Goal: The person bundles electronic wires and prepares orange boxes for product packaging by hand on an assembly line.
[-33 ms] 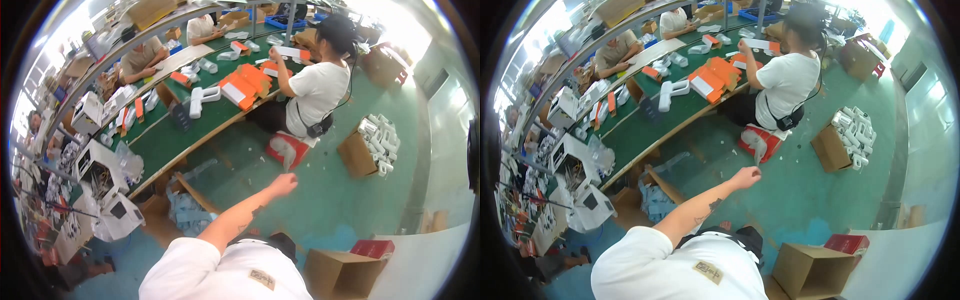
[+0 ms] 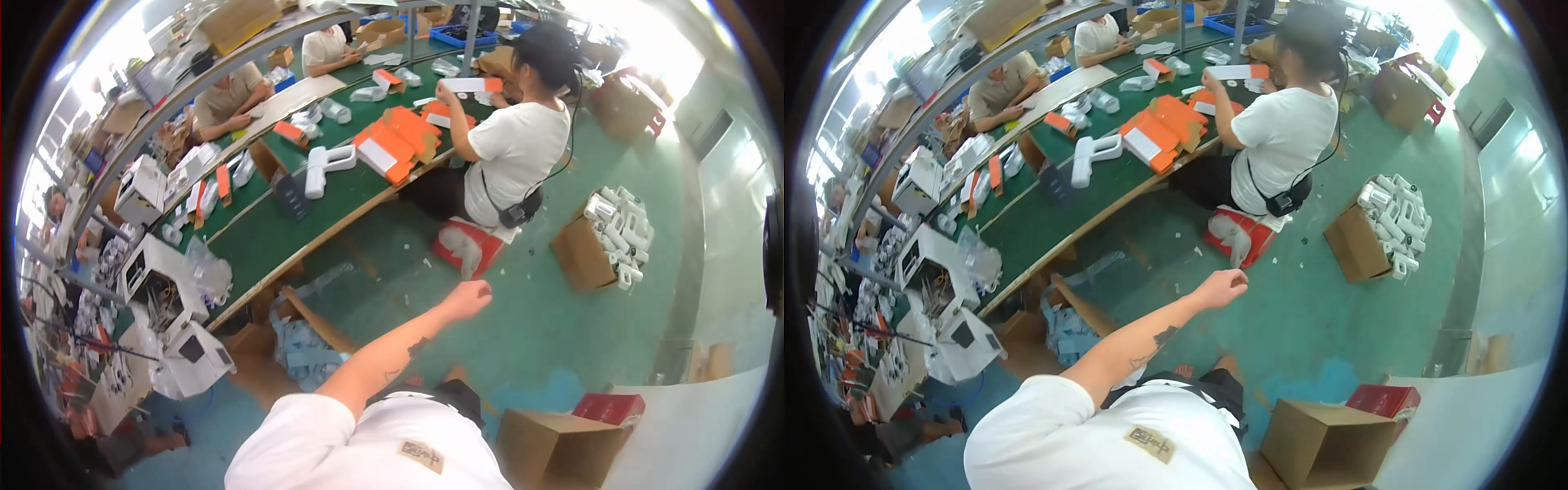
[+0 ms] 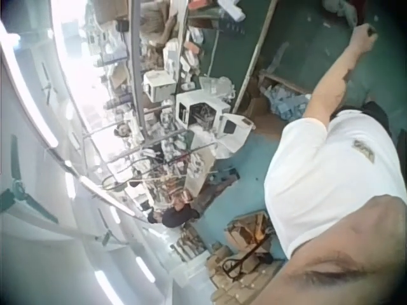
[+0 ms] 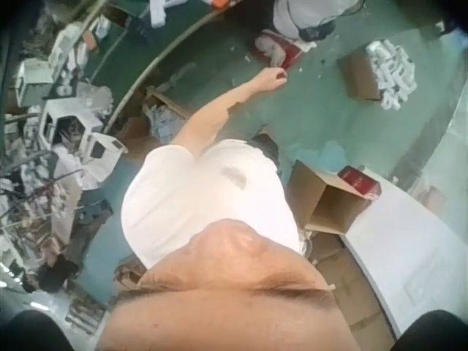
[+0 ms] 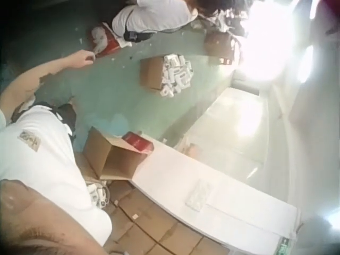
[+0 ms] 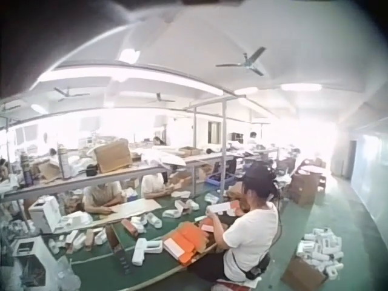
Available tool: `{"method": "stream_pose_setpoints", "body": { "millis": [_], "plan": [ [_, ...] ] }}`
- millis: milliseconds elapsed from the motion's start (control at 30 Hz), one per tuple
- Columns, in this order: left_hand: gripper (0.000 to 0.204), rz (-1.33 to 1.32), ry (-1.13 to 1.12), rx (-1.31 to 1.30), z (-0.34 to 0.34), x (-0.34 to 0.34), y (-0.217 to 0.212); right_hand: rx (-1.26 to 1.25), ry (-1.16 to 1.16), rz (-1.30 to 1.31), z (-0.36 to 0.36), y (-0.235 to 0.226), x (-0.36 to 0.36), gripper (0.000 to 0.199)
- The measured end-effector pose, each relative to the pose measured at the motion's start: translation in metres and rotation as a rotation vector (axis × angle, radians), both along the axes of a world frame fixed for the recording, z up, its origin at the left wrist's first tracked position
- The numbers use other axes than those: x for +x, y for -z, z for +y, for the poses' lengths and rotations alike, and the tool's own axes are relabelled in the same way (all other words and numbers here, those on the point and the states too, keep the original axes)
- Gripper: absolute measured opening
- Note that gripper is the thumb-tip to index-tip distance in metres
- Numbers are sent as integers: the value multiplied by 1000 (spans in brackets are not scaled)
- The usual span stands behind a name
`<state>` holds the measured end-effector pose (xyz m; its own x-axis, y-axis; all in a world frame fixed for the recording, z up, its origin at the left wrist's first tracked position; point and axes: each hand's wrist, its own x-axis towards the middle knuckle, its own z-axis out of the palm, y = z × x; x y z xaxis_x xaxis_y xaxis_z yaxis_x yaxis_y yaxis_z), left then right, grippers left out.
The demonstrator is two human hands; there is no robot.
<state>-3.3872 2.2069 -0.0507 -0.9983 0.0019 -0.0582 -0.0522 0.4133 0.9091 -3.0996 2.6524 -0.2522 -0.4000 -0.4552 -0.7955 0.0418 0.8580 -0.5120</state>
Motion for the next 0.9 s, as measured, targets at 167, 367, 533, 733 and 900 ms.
{"method": "stream_pose_setpoints", "body": {
  "millis": [167, 367, 533, 733, 900],
  "plan": [
    [27, 12, -87, 45, -36, -18, 26, -23, 25, -36, -7, 11, -114, 22],
    [34, -996, 7, -555, -157, 225, 299, -67, -175, -133, -54, -9, -311, 22],
    [33, -1569, -462, -60, -169, 248, 192, -23, -238, -162, -90, -3, -438, 22],
    [33, -964, -962, -84, -171, 136, 165, -5, -325, -230, -159, 5, -528, 22],
    [24, -487, -867, -126, -235, -2, 165, 124, 278, -275, -273, -3, -574, 12]
  ]
}}
